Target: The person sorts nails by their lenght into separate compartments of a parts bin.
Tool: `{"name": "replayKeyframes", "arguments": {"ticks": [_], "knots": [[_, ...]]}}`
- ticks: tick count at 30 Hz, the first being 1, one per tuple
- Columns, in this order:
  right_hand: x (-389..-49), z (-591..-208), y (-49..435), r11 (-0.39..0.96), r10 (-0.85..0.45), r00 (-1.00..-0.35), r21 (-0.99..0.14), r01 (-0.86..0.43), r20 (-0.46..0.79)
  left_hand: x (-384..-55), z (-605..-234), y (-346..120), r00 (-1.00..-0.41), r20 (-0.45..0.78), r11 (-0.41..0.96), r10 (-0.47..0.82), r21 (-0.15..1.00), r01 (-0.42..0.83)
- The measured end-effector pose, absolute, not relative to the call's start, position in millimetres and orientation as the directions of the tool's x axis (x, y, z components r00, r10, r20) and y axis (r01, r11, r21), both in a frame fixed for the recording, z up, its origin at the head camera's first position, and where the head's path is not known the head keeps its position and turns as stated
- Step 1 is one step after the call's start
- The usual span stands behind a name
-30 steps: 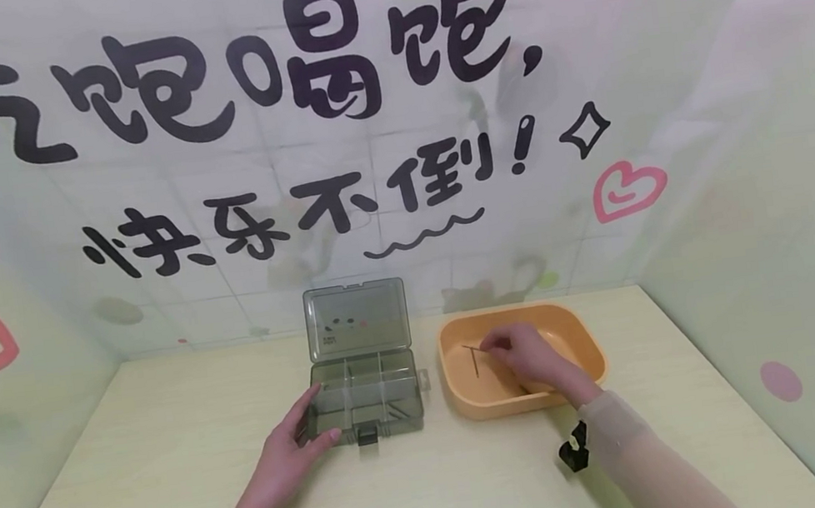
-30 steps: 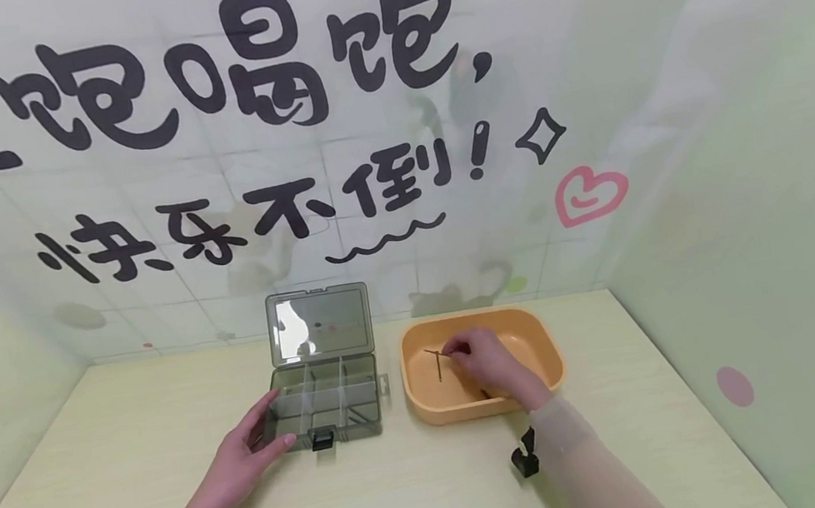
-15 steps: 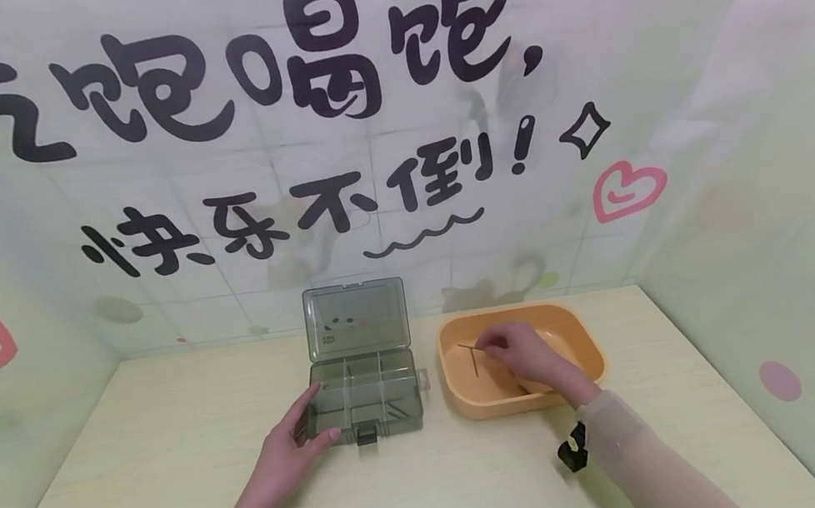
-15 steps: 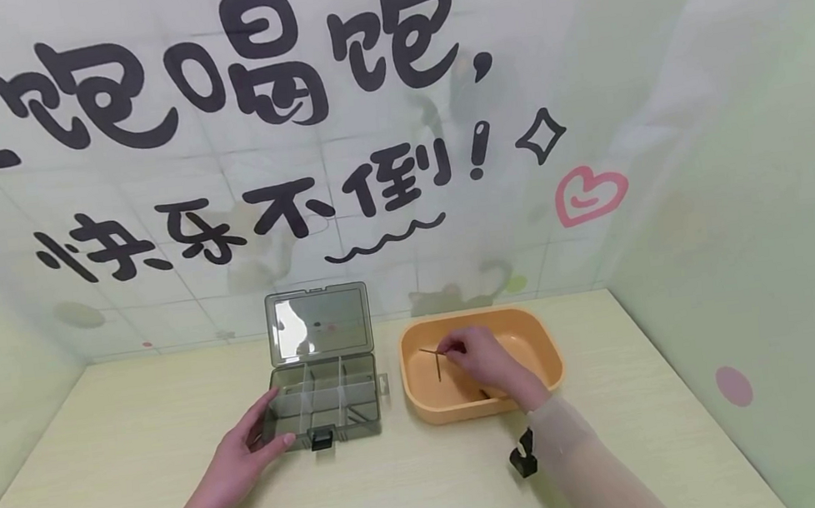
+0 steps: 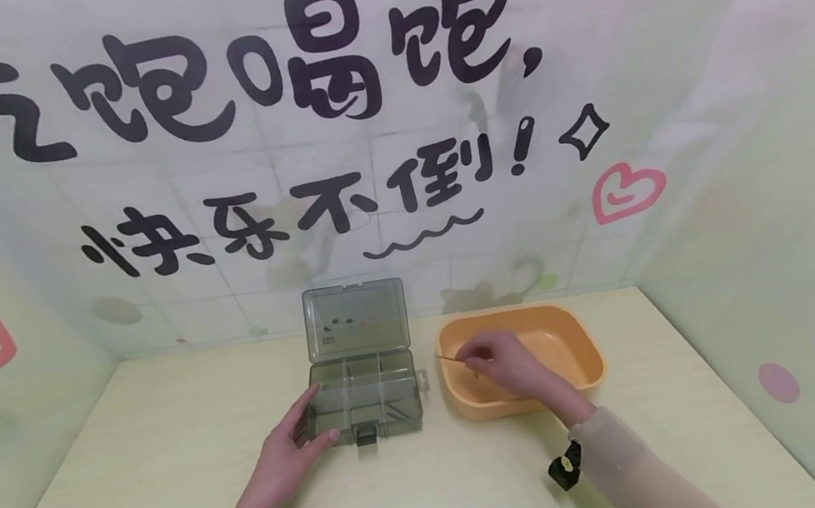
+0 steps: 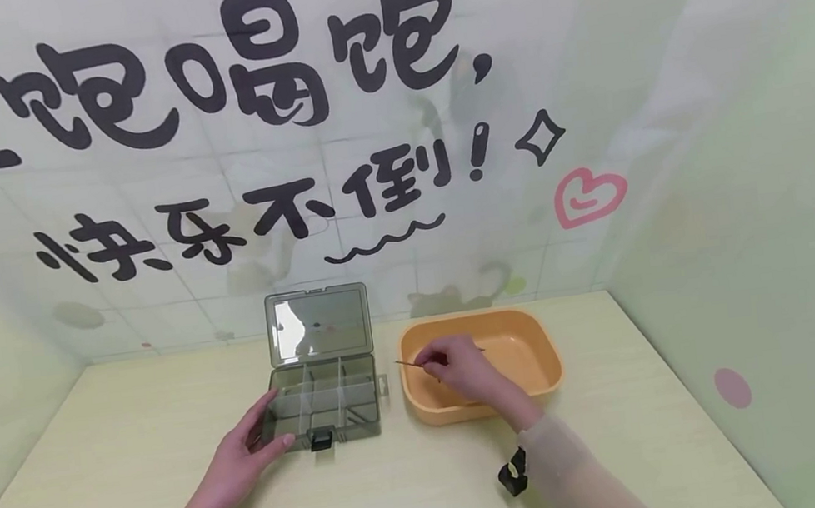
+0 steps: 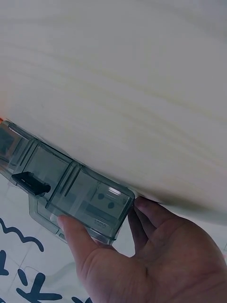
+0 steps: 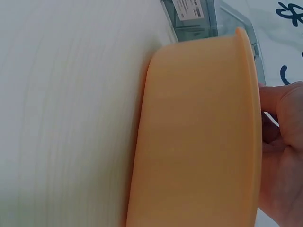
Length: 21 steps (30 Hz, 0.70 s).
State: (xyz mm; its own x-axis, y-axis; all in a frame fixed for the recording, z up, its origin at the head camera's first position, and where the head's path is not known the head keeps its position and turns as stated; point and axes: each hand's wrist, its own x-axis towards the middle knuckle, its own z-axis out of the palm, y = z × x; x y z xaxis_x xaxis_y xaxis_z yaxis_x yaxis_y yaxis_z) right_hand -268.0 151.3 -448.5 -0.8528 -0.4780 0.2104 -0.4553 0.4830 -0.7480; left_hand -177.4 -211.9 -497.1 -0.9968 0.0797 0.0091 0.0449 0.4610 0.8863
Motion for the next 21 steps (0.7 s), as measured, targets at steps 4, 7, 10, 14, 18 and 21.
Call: {"name": "replayKeyframes", "arguments": {"ticks": [4, 7, 10, 14, 18, 21], "knots": [[-264.1, -444.4, 144.2, 0.499, -0.481, -0.850, -0.731, -0.466, 0.213, -177.6, -496.5, -211.6, -0.996, 0.021, 0.453, 0.087, 0.890, 0.058], [-261.6, -441.2, 138.5, 0.505, -0.502, -0.834, -0.706, -0.496, 0.227, -177.5, -496.3, -211.6, -0.995, 0.022, 0.450, 0.093, 0.891, 0.062], [-259.0, -438.6, 132.1, 0.515, -0.527, -0.818, -0.678, -0.525, 0.233, -177.3, -496.8, -211.8, -0.996, 0.017, 0.459, 0.086, 0.887, 0.055], [-255.4, -436.4, 123.5, 0.535, -0.550, -0.807, -0.650, -0.539, 0.216, -177.3, -497.9, -212.2, -0.997, 0.014, 0.465, 0.079, 0.884, 0.049], [-254.7, -436.0, 116.7, 0.526, -0.587, -0.777, -0.624, -0.578, 0.226, -177.6, -498.0, -212.3, -0.996, 0.024, 0.461, 0.085, 0.886, 0.060], [-255.0, -437.6, 111.3, 0.520, -0.596, -0.768, -0.617, -0.590, 0.233, -177.2, -496.7, -212.7, -0.996, 0.022, 0.457, 0.089, 0.888, 0.060]]}}
